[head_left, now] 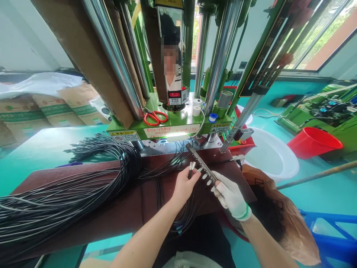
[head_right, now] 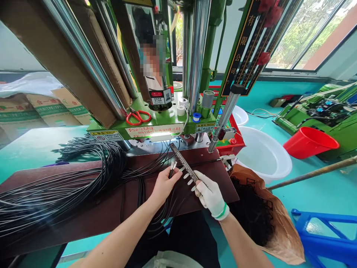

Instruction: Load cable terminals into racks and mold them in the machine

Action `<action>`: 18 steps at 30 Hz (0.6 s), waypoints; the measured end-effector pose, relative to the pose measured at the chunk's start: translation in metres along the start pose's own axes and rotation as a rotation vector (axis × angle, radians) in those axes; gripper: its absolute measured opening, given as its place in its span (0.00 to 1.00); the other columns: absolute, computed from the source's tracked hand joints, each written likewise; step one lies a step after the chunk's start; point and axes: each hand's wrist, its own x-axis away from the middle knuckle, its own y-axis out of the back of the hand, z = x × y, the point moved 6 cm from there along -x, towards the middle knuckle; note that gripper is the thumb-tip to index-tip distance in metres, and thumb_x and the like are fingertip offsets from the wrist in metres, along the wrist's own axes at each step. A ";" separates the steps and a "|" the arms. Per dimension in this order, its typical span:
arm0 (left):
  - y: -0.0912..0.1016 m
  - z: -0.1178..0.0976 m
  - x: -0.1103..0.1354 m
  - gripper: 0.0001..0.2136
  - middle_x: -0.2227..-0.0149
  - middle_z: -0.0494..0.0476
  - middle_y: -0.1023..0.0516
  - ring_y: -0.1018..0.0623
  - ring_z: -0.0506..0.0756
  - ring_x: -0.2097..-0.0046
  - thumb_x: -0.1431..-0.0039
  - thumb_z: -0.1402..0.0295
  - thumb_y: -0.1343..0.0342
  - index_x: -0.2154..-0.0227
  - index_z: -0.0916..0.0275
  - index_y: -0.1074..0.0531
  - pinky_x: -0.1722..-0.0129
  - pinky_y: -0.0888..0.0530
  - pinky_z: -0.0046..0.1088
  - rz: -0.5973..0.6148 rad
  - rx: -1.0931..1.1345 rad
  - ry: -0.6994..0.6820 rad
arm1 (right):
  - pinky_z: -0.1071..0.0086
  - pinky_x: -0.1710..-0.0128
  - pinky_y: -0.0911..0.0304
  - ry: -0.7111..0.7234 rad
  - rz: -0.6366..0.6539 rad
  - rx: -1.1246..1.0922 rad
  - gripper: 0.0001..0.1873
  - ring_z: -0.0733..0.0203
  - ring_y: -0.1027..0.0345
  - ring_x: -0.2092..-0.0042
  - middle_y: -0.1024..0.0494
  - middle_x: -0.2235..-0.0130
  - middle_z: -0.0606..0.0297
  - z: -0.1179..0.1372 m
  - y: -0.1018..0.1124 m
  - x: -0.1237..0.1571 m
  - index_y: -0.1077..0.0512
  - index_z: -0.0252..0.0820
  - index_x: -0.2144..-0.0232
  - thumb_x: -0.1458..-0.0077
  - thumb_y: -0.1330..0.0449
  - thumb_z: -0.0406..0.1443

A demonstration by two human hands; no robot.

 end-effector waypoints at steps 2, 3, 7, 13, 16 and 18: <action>0.001 0.001 -0.001 0.10 0.81 0.46 0.40 0.41 0.46 0.76 0.52 0.62 0.45 0.78 0.65 0.35 0.74 0.42 0.23 -0.015 -0.020 0.011 | 0.80 0.92 0.59 -0.004 0.011 0.006 0.29 0.76 0.52 0.87 0.35 0.80 0.70 0.000 0.000 0.000 0.39 0.35 0.47 0.47 0.45 0.45; 0.002 0.002 -0.001 0.10 0.81 0.46 0.39 0.40 0.47 0.76 0.52 0.62 0.45 0.78 0.65 0.34 0.74 0.42 0.23 -0.023 -0.018 0.016 | 0.80 0.92 0.59 -0.007 0.013 0.007 0.29 0.76 0.52 0.87 0.35 0.80 0.69 -0.001 0.000 0.000 0.39 0.35 0.47 0.47 0.45 0.45; 0.005 0.003 -0.002 0.10 0.80 0.46 0.38 0.39 0.47 0.76 0.52 0.62 0.45 0.78 0.64 0.34 0.74 0.42 0.23 -0.058 -0.023 -0.005 | 0.80 0.92 0.59 -0.022 0.017 0.002 0.30 0.76 0.51 0.87 0.34 0.79 0.69 0.000 0.000 -0.001 0.39 0.35 0.47 0.48 0.44 0.46; 0.004 0.002 -0.001 0.10 0.81 0.46 0.38 0.40 0.47 0.76 0.52 0.62 0.45 0.79 0.64 0.34 0.74 0.42 0.23 -0.070 -0.027 -0.017 | 0.79 0.91 0.60 -0.011 0.017 0.018 0.29 0.76 0.52 0.87 0.34 0.79 0.68 0.002 -0.001 -0.001 0.39 0.35 0.47 0.48 0.45 0.46; 0.004 0.001 -0.001 0.10 0.81 0.46 0.39 0.40 0.47 0.76 0.53 0.62 0.45 0.79 0.64 0.34 0.74 0.42 0.23 -0.075 -0.029 -0.023 | 0.79 0.91 0.60 -0.018 0.016 0.030 0.31 0.76 0.52 0.87 0.35 0.80 0.69 -0.002 0.000 -0.003 0.38 0.34 0.48 0.49 0.44 0.47; 0.006 0.000 0.000 0.10 0.81 0.46 0.39 0.40 0.47 0.76 0.53 0.62 0.45 0.80 0.64 0.34 0.75 0.42 0.23 -0.088 -0.039 -0.025 | 0.79 0.90 0.57 0.006 0.023 0.053 0.30 0.74 0.50 0.84 0.36 0.79 0.69 -0.005 0.000 -0.005 0.37 0.34 0.48 0.50 0.43 0.46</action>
